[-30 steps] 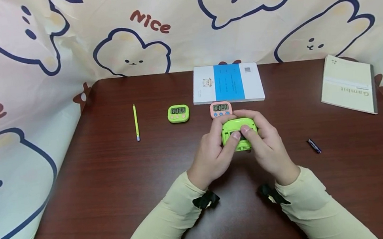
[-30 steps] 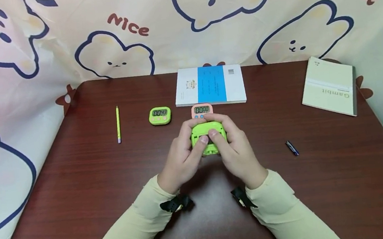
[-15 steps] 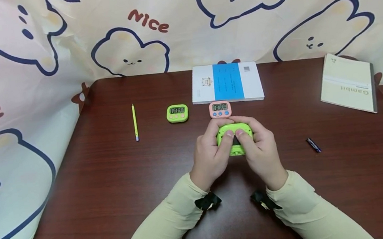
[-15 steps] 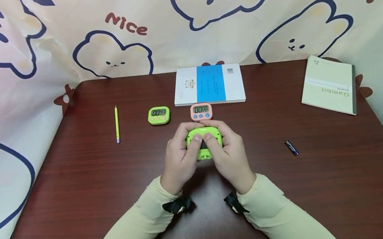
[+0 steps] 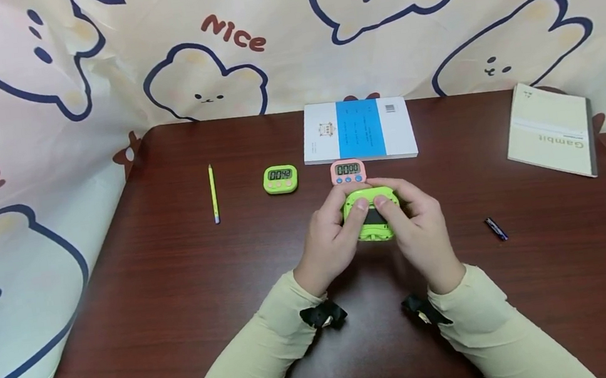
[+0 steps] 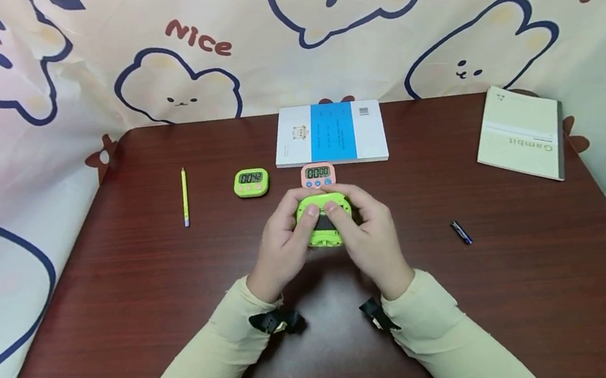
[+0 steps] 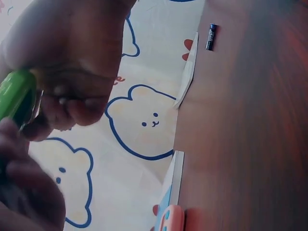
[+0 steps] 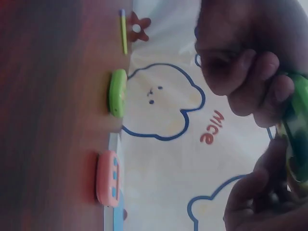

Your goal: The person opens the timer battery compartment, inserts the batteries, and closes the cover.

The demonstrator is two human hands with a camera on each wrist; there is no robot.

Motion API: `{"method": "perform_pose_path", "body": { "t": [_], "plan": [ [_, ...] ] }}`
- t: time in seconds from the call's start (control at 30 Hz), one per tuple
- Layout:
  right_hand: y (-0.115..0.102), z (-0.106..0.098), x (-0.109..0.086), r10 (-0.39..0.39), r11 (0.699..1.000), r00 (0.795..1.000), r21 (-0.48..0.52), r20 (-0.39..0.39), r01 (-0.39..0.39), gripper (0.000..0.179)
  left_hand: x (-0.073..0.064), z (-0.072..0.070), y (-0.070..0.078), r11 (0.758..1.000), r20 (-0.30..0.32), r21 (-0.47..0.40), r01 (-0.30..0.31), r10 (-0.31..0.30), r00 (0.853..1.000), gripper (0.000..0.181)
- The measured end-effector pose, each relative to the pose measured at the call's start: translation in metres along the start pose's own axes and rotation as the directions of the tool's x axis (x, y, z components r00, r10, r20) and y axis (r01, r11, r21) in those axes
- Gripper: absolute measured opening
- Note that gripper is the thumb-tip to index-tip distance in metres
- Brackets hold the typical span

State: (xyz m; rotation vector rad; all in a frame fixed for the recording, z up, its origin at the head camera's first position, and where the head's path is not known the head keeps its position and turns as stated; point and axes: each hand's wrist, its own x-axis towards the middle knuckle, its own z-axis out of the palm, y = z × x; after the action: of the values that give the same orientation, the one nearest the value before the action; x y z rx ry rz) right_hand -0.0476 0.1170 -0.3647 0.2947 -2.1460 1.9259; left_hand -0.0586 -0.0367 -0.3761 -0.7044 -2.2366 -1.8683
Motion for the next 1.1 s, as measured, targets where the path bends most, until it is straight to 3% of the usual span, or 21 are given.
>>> {"method": "perform_pose_path", "body": {
  "t": [0.1,0.2,0.33,0.53,0.77,0.9,1.1],
  "plan": [
    [-0.002,-0.006,0.003,-0.014,1.0,1.0,0.002,-0.028,0.014,0.021,0.001,-0.002,0.0,0.994,0.109,-0.098,0.057,-0.046,0.993,0.032],
    [-0.005,-0.009,0.004,-0.024,1.0,0.999,-0.002,-0.048,0.024,0.019,0.003,-0.003,0.002,0.974,0.215,-0.198,0.108,-0.065,0.975,0.049],
    [-0.008,-0.014,0.006,-0.051,0.999,0.997,-0.013,-0.053,0.051,0.019,0.006,-0.007,0.002,0.964,0.296,-0.234,0.129,-0.056,0.954,0.074],
    [-0.014,-0.023,0.009,-0.078,0.996,0.994,0.038,-0.078,0.081,0.017,0.009,-0.015,0.0,0.976,0.323,-0.19,0.103,-0.037,0.946,0.079],
    [-0.015,-0.041,0.019,-0.018,0.965,0.984,0.256,-0.175,0.063,0.02,0.012,-0.027,0.0,0.984,0.338,-0.142,0.108,-0.055,0.94,0.082],
    [-0.011,-0.052,0.026,0.06,0.973,0.978,0.232,-0.199,-0.013,0.022,0.013,-0.034,-0.001,0.98,0.342,-0.156,0.124,-0.064,0.937,0.082],
    [0.003,-0.063,0.031,0.181,0.972,0.976,0.174,-0.118,-0.159,0.023,0.014,-0.037,0.002,0.974,0.34,-0.176,0.146,-0.079,0.937,0.082]
  ]
}}
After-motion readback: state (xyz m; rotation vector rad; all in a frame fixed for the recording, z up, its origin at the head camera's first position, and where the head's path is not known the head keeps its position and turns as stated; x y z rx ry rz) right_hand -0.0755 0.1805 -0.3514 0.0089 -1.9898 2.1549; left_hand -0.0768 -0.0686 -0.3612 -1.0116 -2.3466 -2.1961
